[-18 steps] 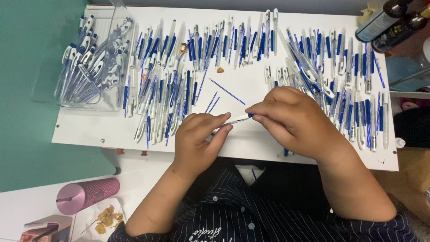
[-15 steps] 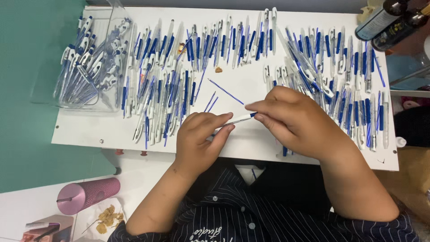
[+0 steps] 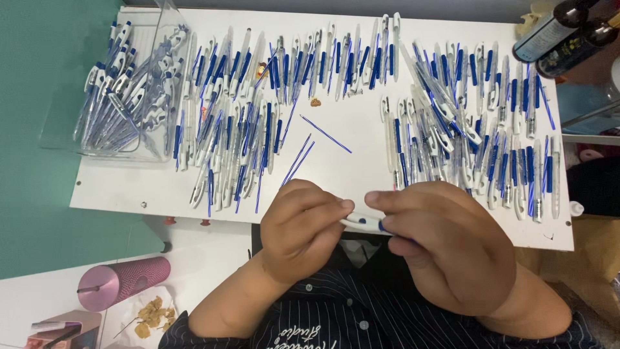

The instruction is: The person assembles blue and white ballpoint pens by inserting ink cartridges into clear plastic barrels. They repeatedly pick up a barrel and a cartridge, insert the cartridge, and place the completed pen into a clear plastic container on the left side of the table.

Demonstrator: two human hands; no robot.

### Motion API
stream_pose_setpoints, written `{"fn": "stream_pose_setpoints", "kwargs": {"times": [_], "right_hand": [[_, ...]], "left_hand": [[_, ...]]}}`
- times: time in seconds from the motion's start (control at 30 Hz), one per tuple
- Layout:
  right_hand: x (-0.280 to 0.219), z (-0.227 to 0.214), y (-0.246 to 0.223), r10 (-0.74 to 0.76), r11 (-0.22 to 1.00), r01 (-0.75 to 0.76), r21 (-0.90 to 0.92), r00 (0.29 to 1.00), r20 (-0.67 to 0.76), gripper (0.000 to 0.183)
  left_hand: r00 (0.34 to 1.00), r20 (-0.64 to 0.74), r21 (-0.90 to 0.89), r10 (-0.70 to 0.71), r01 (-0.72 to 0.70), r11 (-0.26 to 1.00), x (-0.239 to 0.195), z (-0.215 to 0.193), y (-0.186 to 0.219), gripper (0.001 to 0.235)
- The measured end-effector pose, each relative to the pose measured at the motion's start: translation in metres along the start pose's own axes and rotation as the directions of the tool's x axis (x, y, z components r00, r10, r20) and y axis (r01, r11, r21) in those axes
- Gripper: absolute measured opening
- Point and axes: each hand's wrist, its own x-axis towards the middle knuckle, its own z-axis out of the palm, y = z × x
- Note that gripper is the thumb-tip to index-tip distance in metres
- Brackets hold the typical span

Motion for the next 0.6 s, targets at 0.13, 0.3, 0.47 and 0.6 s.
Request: {"fn": "stream_pose_setpoints", "kwargs": {"times": [0.13, 0.3, 0.47, 0.6], "right_hand": [[0.009, 0.008, 0.0, 0.104, 0.988, -0.105, -0.109, 0.994, -0.017, 0.024], [0.018, 0.024, 0.014, 0.354, 0.933, -0.356, -0.046, 0.934, -0.053, 0.033], [0.017, 0.026, 0.027, 0.536, 0.844, -0.536, 0.023, 0.844, 0.033, 0.031], [0.018, 0.027, 0.04, 0.646, 0.739, -0.658, 0.143, 0.753, 0.125, 0.031]], "left_hand": [[0.998, -0.017, -0.013, -0.067, 0.067, 0.998, -0.006, 0.004, 0.002, 0.026], [0.902, 0.029, -0.038, -0.431, 0.431, 0.901, -0.015, 0.013, -0.001, 0.018], [0.773, 0.15, -0.069, -0.616, 0.63, 0.774, -0.014, 0.013, -0.001, 0.013], [0.526, 0.349, -0.257, -0.775, 0.849, 0.461, -0.016, 0.015, 0.001, 0.009]]}}
